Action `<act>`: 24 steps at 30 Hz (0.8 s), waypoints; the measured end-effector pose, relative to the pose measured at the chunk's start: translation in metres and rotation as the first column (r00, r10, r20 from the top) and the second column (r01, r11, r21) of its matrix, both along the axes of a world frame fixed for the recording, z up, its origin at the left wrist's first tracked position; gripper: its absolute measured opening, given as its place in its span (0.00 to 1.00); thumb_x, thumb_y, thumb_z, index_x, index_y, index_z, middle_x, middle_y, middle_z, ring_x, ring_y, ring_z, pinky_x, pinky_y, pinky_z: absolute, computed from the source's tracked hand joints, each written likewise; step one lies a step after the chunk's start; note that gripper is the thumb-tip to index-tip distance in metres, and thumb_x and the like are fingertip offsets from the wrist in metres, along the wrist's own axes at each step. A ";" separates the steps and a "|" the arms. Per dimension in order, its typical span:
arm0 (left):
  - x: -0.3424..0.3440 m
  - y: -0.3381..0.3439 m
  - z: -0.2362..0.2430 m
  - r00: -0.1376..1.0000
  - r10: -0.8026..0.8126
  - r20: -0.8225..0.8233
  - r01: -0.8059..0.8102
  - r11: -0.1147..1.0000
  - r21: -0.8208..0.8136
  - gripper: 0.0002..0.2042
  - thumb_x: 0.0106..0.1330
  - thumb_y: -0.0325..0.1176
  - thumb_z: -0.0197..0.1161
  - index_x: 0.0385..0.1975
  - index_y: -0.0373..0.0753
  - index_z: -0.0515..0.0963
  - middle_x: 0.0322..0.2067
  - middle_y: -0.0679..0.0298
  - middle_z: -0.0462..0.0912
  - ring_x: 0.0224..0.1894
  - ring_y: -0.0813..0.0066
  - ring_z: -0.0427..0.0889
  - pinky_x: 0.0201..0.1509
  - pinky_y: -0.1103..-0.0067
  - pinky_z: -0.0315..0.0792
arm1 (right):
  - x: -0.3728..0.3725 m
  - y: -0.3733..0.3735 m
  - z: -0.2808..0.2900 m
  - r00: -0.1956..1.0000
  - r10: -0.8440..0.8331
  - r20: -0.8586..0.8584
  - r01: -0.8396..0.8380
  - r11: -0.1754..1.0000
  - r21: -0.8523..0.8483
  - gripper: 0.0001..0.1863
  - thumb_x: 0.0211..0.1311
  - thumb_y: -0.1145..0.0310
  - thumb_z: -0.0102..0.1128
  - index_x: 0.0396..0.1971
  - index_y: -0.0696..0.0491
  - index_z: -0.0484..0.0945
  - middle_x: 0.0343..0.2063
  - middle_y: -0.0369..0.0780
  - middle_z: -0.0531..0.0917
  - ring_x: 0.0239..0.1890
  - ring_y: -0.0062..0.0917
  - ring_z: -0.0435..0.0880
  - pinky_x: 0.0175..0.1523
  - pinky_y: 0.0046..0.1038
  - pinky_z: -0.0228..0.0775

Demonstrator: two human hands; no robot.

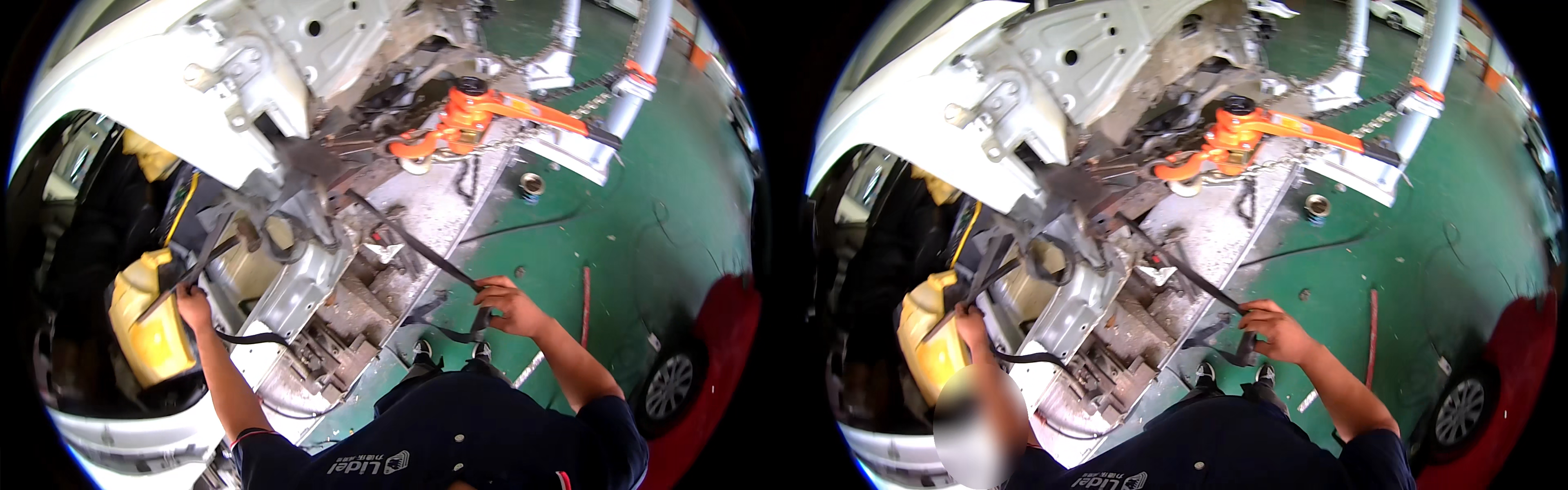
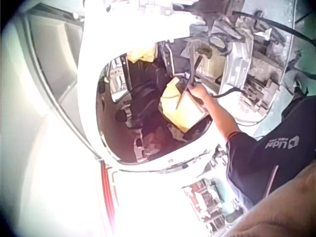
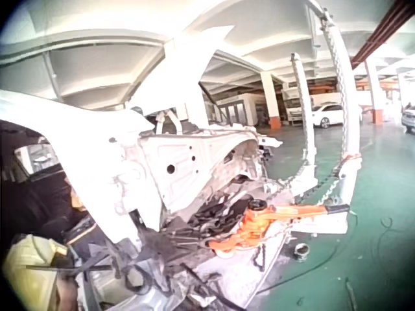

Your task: The person secures a damaged white car frame using a black strap and an orange chain hoist. They repeatedly wrap the strap around the frame, adjust the hoist, and pull the chain to apply tension while a coworker observes.

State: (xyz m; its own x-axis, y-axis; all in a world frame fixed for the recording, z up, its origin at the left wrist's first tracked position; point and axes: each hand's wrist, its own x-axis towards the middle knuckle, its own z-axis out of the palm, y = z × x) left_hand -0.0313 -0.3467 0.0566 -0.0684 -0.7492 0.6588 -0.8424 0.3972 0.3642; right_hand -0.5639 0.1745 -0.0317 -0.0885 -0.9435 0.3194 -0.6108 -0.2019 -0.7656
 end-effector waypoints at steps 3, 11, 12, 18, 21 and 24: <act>-0.035 0.058 0.003 0.945 -0.059 -0.321 0.157 0.944 0.289 0.06 0.65 0.26 0.51 0.34 0.35 0.76 0.21 0.65 0.77 0.21 0.80 0.73 0.26 0.78 0.67 | -0.008 0.007 -0.010 0.991 -0.133 -0.022 0.132 0.990 -0.046 0.15 0.37 0.82 0.67 0.31 0.55 0.81 0.55 0.37 0.82 0.65 0.39 0.72 0.67 0.41 0.65; -0.093 0.193 -0.064 0.978 -0.027 -0.205 0.042 0.997 0.071 0.16 0.64 0.31 0.70 0.48 0.31 0.75 0.41 0.57 0.79 0.44 0.64 0.78 0.52 0.70 0.72 | 0.024 -0.014 -0.001 0.905 0.259 0.338 -0.245 0.966 -0.085 0.14 0.43 0.77 0.73 0.31 0.57 0.79 0.38 0.41 0.83 0.42 0.37 0.83 0.48 0.33 0.75; -0.126 0.211 -0.068 0.966 -0.032 -0.256 0.050 0.997 0.065 0.16 0.64 0.31 0.70 0.48 0.32 0.75 0.45 0.54 0.78 0.49 0.61 0.77 0.55 0.68 0.71 | 0.031 -0.014 0.000 0.916 0.226 0.332 -0.211 0.974 -0.082 0.13 0.44 0.76 0.73 0.31 0.57 0.79 0.36 0.42 0.82 0.39 0.37 0.82 0.45 0.34 0.74; -0.235 0.232 -0.088 0.751 -0.128 -0.648 0.394 0.875 0.283 0.21 0.71 0.38 0.65 0.54 0.28 0.74 0.50 0.51 0.81 0.55 0.63 0.79 0.61 0.71 0.70 | 0.027 0.055 -0.014 0.908 0.084 0.410 -0.072 0.996 -0.044 0.13 0.46 0.75 0.75 0.25 0.56 0.75 0.25 0.40 0.75 0.29 0.31 0.76 0.36 0.31 0.68; -0.215 0.145 -0.079 0.737 -0.141 -0.661 0.369 0.904 0.218 0.22 0.69 0.37 0.66 0.57 0.29 0.73 0.55 0.50 0.77 0.58 0.61 0.77 0.63 0.70 0.68 | 0.028 0.065 -0.008 0.868 0.060 0.492 -0.109 0.992 0.071 0.13 0.45 0.76 0.75 0.23 0.57 0.74 0.23 0.38 0.74 0.28 0.27 0.76 0.34 0.29 0.66; -0.210 0.062 -0.076 0.805 -0.214 -0.553 0.439 0.842 0.313 0.29 0.66 0.35 0.65 0.65 0.33 0.68 0.60 0.49 0.75 0.59 0.56 0.76 0.64 0.66 0.68 | 0.035 0.057 -0.009 0.895 0.019 0.446 -0.094 0.985 0.146 0.12 0.45 0.77 0.74 0.23 0.57 0.74 0.22 0.37 0.74 0.26 0.25 0.75 0.33 0.28 0.64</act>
State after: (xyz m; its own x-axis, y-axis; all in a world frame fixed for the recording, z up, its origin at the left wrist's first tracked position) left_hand -0.2413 -0.2844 -0.0196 -0.1210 -0.9423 0.3120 -0.3583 0.3346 0.8716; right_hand -0.5289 0.2311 -0.0403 -0.1299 -0.9860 0.1049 -0.1938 -0.0785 -0.9779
